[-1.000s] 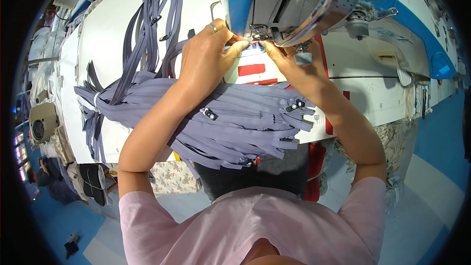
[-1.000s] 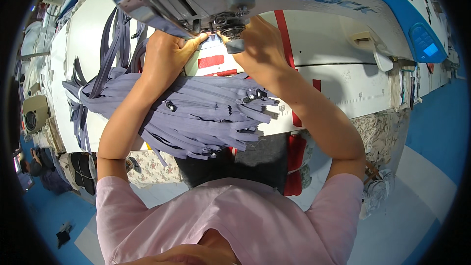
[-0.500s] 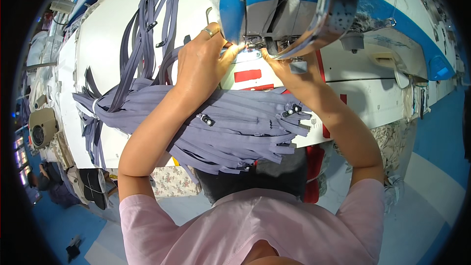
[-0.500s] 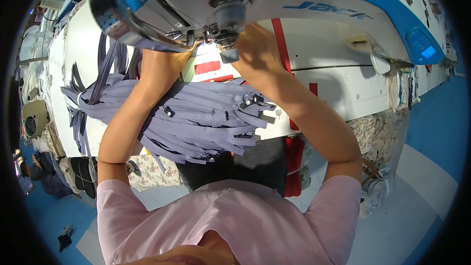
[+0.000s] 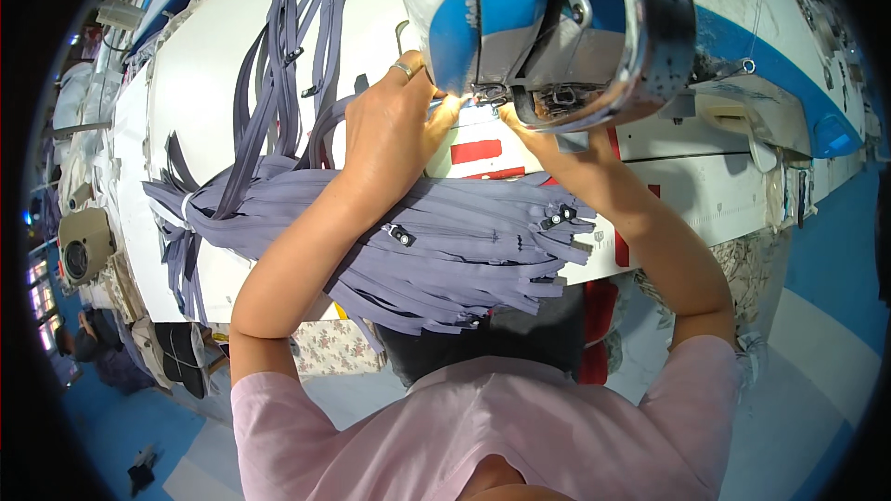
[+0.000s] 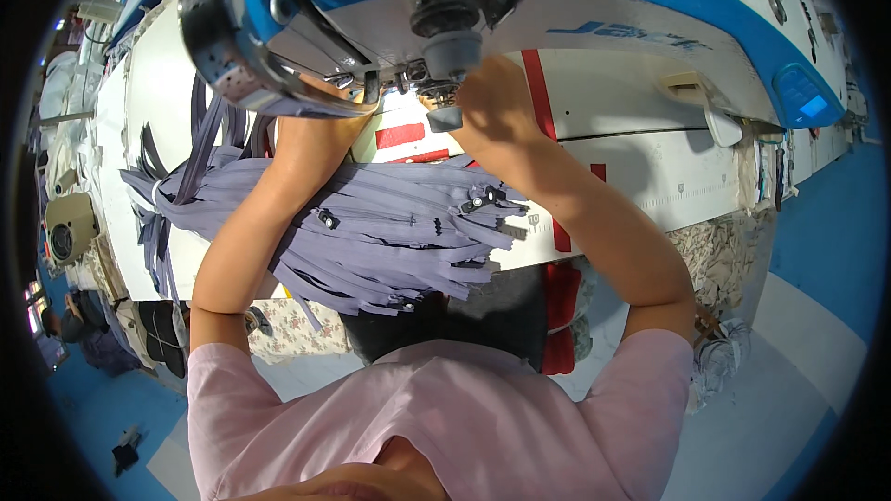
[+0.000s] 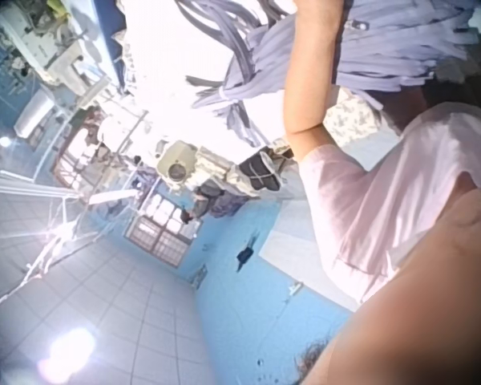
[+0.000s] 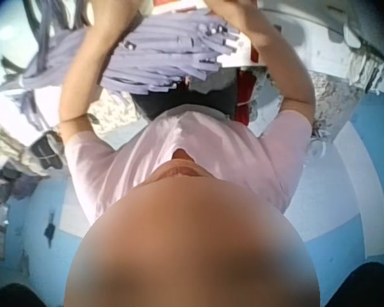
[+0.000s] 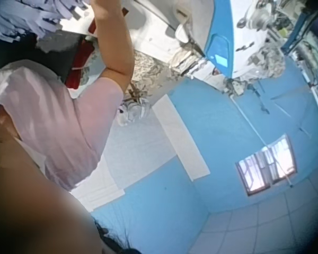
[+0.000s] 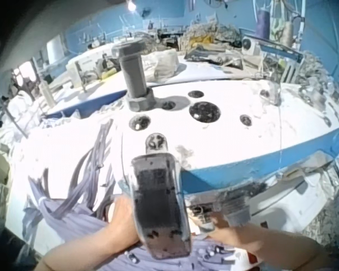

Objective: Sewing zippers onto fabric strips using an industrial sewing machine.

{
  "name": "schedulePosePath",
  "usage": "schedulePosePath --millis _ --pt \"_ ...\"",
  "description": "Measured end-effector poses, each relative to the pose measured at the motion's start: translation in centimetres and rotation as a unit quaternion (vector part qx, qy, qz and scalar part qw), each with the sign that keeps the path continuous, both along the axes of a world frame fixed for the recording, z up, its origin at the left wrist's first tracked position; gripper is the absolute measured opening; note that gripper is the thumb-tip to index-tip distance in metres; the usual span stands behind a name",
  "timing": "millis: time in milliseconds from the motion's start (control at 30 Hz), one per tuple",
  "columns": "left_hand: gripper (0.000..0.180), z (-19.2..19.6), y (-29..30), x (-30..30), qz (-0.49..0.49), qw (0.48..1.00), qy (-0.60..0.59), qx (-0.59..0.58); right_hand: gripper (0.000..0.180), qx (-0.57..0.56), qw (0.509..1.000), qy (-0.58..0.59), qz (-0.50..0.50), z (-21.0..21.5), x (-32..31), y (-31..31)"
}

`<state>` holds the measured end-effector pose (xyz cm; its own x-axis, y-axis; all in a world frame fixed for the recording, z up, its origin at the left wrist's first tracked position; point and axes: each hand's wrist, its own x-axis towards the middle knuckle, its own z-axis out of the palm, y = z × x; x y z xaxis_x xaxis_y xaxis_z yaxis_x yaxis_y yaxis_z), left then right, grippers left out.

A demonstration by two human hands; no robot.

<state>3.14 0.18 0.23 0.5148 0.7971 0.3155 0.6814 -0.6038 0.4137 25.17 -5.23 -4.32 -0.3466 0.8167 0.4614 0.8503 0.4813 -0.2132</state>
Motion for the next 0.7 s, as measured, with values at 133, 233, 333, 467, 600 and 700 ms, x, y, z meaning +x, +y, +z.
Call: schedulePosePath --millis 133,233,333,467,600,700 --pt "0.019 0.1 0.1 0.4 0.001 1.000 0.017 -0.010 0.030 -0.076 0.988 -0.137 -0.004 -2.0 1.5 -0.4" --pt "0.020 0.2 0.2 0.5 0.004 1.000 0.025 -0.015 0.027 0.118 0.992 -0.022 0.039 -2.4 1.2 0.5" --pt "0.020 0.5 0.1 0.2 0.004 1.000 0.010 -0.021 0.030 0.136 0.989 -0.029 0.056 -2.3 0.9 0.2" --pt "0.020 0.3 0.2 0.2 0.001 1.000 0.005 -0.029 0.036 0.108 0.992 0.059 0.018 -3.2 0.5 0.4" --pt "0.019 0.0 0.4 0.0 -0.016 1.000 -0.007 -0.005 0.031 0.153 0.987 0.041 0.032 -3.5 0.9 0.4" --pt "0.019 0.0 0.5 0.1 -0.012 0.999 0.010 -0.029 0.019 0.017 0.972 0.233 0.033 -3.0 0.4 0.4"
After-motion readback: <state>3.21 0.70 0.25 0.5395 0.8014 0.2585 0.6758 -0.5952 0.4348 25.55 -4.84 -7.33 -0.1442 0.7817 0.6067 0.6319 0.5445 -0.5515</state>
